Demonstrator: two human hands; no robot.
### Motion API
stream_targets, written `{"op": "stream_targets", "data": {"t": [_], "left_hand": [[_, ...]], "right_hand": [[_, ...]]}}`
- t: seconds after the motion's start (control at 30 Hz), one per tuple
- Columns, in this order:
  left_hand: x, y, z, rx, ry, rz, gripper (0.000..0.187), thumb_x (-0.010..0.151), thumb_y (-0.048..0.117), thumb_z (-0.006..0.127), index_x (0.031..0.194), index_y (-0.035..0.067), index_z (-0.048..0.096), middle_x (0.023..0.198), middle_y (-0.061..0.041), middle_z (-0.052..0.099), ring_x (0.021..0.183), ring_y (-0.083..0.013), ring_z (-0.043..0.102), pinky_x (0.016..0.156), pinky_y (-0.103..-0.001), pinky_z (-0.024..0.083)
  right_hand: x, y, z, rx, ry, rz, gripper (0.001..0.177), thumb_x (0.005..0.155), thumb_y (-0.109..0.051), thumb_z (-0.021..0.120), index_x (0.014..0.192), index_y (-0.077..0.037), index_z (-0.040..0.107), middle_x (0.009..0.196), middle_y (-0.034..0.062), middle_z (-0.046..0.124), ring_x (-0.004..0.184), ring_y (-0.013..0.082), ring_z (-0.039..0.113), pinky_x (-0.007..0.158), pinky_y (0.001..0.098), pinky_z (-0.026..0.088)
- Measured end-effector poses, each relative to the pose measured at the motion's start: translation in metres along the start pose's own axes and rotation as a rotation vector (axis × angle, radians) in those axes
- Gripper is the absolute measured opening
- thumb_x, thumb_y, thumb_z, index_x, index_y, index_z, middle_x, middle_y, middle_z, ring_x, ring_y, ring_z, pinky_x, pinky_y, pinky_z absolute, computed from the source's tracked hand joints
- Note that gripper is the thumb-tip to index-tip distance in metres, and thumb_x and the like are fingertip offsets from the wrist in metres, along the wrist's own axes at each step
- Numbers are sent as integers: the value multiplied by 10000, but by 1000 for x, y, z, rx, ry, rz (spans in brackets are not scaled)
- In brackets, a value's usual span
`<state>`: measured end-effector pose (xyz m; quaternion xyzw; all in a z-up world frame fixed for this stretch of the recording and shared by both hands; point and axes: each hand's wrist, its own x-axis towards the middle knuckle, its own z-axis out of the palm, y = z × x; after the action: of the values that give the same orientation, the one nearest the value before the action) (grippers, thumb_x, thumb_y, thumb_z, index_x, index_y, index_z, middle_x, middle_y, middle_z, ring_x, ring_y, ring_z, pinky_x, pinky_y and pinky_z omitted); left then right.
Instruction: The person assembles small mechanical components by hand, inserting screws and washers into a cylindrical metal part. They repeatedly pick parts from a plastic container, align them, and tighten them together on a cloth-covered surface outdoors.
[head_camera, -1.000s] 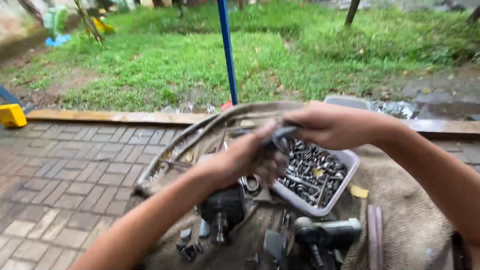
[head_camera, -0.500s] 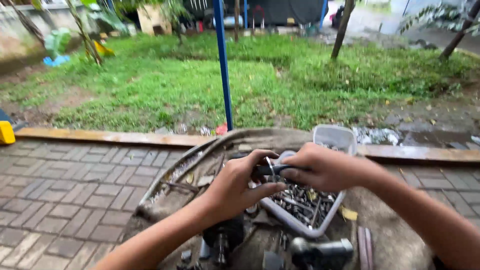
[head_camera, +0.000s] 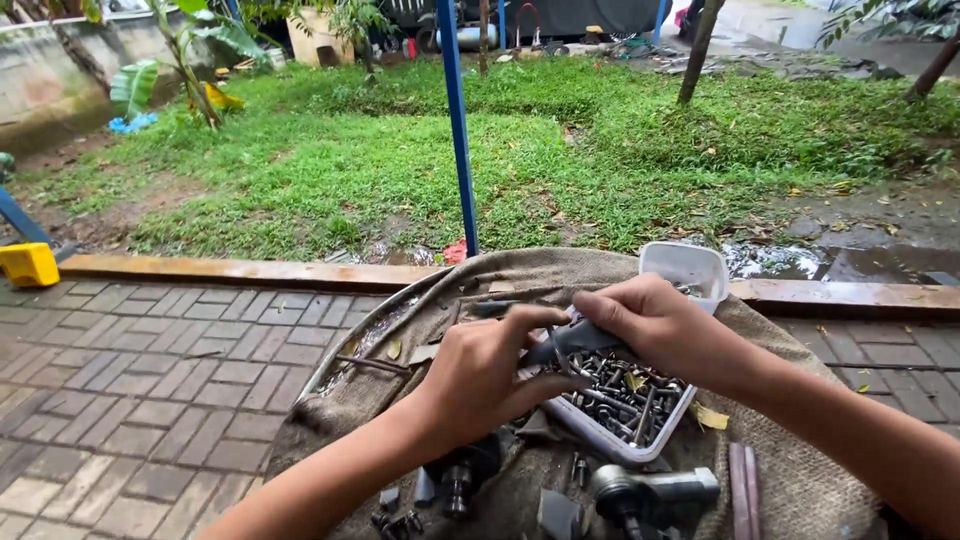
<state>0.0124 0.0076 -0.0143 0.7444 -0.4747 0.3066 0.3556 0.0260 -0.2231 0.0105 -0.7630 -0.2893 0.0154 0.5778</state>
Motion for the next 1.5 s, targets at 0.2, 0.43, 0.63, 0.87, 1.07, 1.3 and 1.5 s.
{"op": "stream_targets", "data": {"t": [0.2, 0.43, 0.63, 0.87, 1.07, 1.3, 1.5], "left_hand": [[9, -27, 11, -856, -78, -542, 424, 784, 140, 880, 1134, -29, 709, 692, -174, 702, 500, -193, 646, 423, -301, 527], [8, -18, -1, -330, -70, -350, 606, 727, 276, 912, 1288, 209, 692, 985, -16, 805, 626, -35, 456, 597, -212, 466], [8, -8, -5, 230, -31, 188, 610, 941, 334, 782, 1424, 43, 550, 1304, -136, 714, 1135, -285, 742, 931, -418, 599], [4, -28, 8, -524, 3, -422, 446, 762, 230, 880, 1115, -18, 768, 768, -170, 782, 682, -141, 676, 534, -315, 547], [14, -4, -8, -133, 25, 9, 559, 770, 259, 876, 1281, 115, 704, 1094, -95, 769, 937, -305, 767, 734, -395, 614], [1, -47, 13, -448, -54, -318, 471, 742, 238, 915, 1149, 51, 767, 886, -110, 815, 815, -129, 696, 687, -371, 577], [3, -36, 8, -365, -62, -150, 529, 736, 199, 907, 1197, 19, 720, 1059, -174, 795, 942, -338, 786, 703, -418, 600]], "right_hand": [[-1, -14, -7, -1483, 381, -1625, 194, 948, -108, 723, 761, -158, 727, 643, -4, 653, 624, 150, 638, 675, 299, 513], [2, -4, -9, -1102, 100, -1091, 171, 1030, -112, 582, 862, -111, 614, 721, 6, 609, 626, 164, 538, 657, 340, 449], [-2, 11, -1, 191, -100, 233, 340, 1013, -287, 618, 816, -14, 665, 598, 30, 549, 497, 99, 467, 433, 236, 356], [-6, -5, 6, -1339, 234, -1159, 241, 1056, -120, 541, 844, -109, 654, 773, 37, 551, 627, 197, 520, 573, 307, 454], [-8, -7, 10, -83, -42, -322, 210, 1005, -119, 607, 837, -41, 706, 599, 8, 509, 525, 162, 477, 486, 297, 437], [2, 9, -1, -1114, 139, -1031, 291, 1077, -141, 459, 863, -113, 653, 732, 41, 539, 606, 216, 527, 539, 318, 438], [3, 13, 0, -922, 37, -804, 263, 1061, -180, 498, 844, -87, 616, 701, 42, 552, 606, 270, 558, 523, 361, 470]]}}
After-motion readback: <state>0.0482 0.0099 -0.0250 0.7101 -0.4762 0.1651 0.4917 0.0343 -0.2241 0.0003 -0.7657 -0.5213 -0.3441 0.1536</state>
